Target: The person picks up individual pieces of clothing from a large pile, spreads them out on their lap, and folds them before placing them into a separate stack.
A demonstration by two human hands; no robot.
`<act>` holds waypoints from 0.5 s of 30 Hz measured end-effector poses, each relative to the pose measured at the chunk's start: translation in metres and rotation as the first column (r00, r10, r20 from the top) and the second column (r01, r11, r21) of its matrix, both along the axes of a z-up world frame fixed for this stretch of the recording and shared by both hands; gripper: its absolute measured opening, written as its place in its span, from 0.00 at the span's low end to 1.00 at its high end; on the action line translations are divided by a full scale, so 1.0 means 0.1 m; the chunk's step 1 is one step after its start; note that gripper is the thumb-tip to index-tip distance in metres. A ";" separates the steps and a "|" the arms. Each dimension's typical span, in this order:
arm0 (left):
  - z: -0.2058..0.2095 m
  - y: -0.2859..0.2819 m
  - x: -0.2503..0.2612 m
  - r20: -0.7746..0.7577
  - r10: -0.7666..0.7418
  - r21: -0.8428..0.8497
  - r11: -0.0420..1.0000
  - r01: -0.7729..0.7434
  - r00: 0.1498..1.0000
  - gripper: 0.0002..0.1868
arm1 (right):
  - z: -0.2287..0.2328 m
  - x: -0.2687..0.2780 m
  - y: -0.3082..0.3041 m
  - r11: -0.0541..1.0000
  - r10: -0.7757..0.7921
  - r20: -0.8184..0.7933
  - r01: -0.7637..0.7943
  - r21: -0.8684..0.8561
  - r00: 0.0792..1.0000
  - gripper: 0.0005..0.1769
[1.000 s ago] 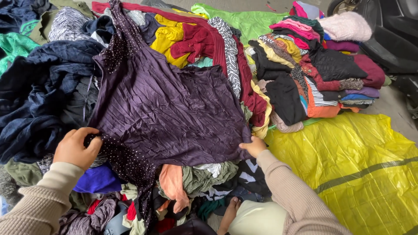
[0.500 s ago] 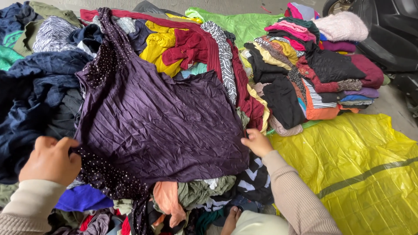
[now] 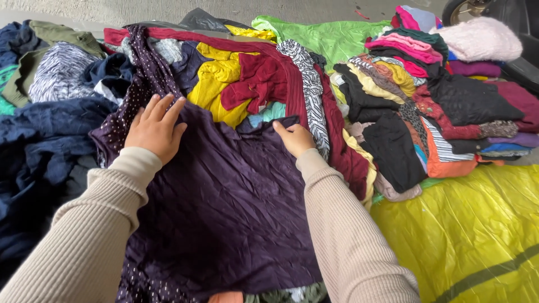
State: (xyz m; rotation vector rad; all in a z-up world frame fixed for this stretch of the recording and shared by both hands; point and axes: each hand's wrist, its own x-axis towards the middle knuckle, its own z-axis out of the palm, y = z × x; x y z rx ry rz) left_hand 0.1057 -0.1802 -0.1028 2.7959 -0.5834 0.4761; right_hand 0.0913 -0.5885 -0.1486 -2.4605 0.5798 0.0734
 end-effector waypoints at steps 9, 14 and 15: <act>-0.40 0.18 0.65 0.085 0.009 0.096 0.995 -0.017 0.996 0.35 | 0.20 0.39 -0.26 0.977 0.203 -0.196 -0.212 -0.027 0.959 0.37; -0.49 0.27 0.70 0.218 0.006 0.150 0.988 -0.039 0.976 0.40 | 0.03 0.88 -0.99 0.918 0.018 0.235 0.077 -0.388 0.972 0.12; -0.48 0.26 0.69 0.214 0.018 0.142 0.989 -0.050 0.977 0.41 | 0.00 0.90 -1.05 0.909 -0.058 0.339 0.190 -0.371 0.939 0.11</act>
